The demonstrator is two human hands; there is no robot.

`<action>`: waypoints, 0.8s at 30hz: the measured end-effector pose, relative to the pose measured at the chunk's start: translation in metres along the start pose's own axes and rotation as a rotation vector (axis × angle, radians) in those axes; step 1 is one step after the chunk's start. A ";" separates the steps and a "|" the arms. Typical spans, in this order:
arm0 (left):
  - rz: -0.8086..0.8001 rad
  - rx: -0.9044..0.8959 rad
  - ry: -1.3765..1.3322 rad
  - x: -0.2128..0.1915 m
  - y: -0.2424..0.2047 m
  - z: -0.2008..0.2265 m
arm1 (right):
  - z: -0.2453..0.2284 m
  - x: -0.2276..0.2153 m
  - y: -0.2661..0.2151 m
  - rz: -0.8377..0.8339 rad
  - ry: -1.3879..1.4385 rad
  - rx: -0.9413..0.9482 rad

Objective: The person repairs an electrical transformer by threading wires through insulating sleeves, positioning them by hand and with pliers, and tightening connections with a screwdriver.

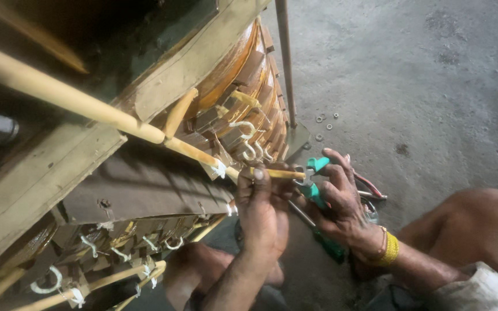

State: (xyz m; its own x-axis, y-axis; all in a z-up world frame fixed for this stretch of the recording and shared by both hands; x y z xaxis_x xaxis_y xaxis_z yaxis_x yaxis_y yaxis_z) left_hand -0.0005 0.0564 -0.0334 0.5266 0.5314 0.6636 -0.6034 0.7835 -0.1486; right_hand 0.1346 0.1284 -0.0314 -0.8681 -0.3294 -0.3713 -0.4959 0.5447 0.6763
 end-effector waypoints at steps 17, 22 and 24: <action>-0.048 0.033 -0.078 0.014 -0.014 0.000 | 0.009 -0.025 0.020 0.016 -0.088 -0.007; -0.051 -0.007 -0.056 0.013 -0.016 -0.010 | 0.040 -0.007 0.002 -0.009 0.040 0.011; -0.022 -0.020 -0.022 0.008 -0.014 -0.014 | 0.062 0.005 -0.012 -0.051 0.055 0.092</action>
State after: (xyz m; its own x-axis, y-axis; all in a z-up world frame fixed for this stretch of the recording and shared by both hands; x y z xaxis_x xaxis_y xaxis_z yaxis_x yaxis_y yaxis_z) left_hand 0.0204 0.0539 -0.0366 0.5265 0.5070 0.6825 -0.5794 0.8014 -0.1483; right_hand 0.1353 0.1685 -0.0806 -0.8405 -0.3992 -0.3663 -0.5414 0.5940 0.5950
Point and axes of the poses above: each hand's wrist, its own y-axis towards the middle knuckle, its own x-axis out of the palm, z = x × y, the point moved 4 cm from there along y, towards the middle knuckle, and after that the axes turned 3 degrees about y, right-handed, at the moved point
